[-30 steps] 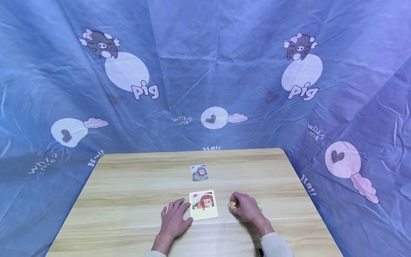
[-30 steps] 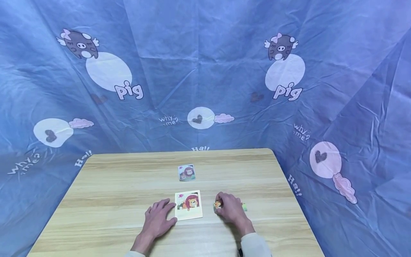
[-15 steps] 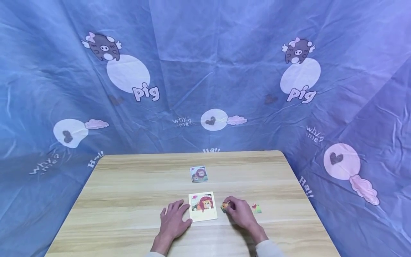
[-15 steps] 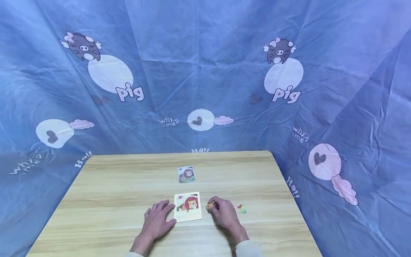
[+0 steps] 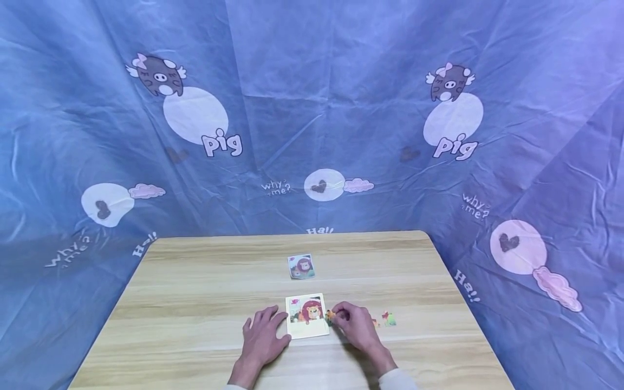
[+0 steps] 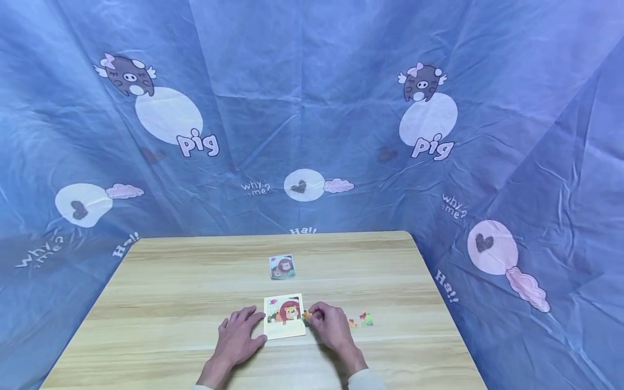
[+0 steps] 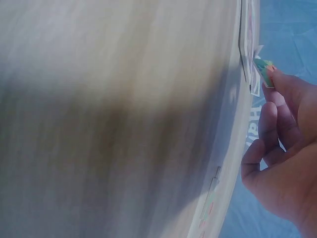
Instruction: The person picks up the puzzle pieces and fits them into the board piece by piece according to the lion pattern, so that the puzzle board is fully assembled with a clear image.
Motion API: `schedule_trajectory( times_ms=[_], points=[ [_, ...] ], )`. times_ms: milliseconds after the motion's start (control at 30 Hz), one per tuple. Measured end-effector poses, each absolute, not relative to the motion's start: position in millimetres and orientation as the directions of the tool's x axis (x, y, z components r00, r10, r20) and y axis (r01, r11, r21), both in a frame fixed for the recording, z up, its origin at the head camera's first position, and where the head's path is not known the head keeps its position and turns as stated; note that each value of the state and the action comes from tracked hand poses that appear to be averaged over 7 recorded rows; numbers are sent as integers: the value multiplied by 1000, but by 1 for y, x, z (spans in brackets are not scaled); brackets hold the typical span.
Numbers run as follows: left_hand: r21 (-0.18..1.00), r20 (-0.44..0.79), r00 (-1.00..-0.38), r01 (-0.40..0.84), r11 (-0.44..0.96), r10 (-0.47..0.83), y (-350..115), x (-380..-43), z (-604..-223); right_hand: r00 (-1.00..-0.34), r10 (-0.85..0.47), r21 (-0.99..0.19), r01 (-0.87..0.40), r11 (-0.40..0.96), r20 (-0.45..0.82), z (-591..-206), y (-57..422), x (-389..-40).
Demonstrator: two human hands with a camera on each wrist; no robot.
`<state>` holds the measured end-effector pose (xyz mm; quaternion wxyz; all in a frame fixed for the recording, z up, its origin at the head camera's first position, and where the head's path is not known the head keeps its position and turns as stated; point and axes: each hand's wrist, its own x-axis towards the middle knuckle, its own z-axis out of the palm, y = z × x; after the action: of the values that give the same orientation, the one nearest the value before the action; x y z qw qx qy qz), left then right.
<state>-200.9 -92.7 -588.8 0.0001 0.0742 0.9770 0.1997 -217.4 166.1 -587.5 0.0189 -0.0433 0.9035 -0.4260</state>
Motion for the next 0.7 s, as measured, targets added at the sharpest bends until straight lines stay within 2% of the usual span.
schedule_trajectory(
  times_ms=[200, 700],
  points=[
    [390, 24, -989, 143, 910, 145, -91, -202, -589, -993, -115, -804, -72, 591, 5, -585, 158, -216],
    [384, 18, -988, 148, 911, 153, -93, -202, -588, -985, -173, -804, -118, 582, 18, -587, 134, -215]
  ],
)
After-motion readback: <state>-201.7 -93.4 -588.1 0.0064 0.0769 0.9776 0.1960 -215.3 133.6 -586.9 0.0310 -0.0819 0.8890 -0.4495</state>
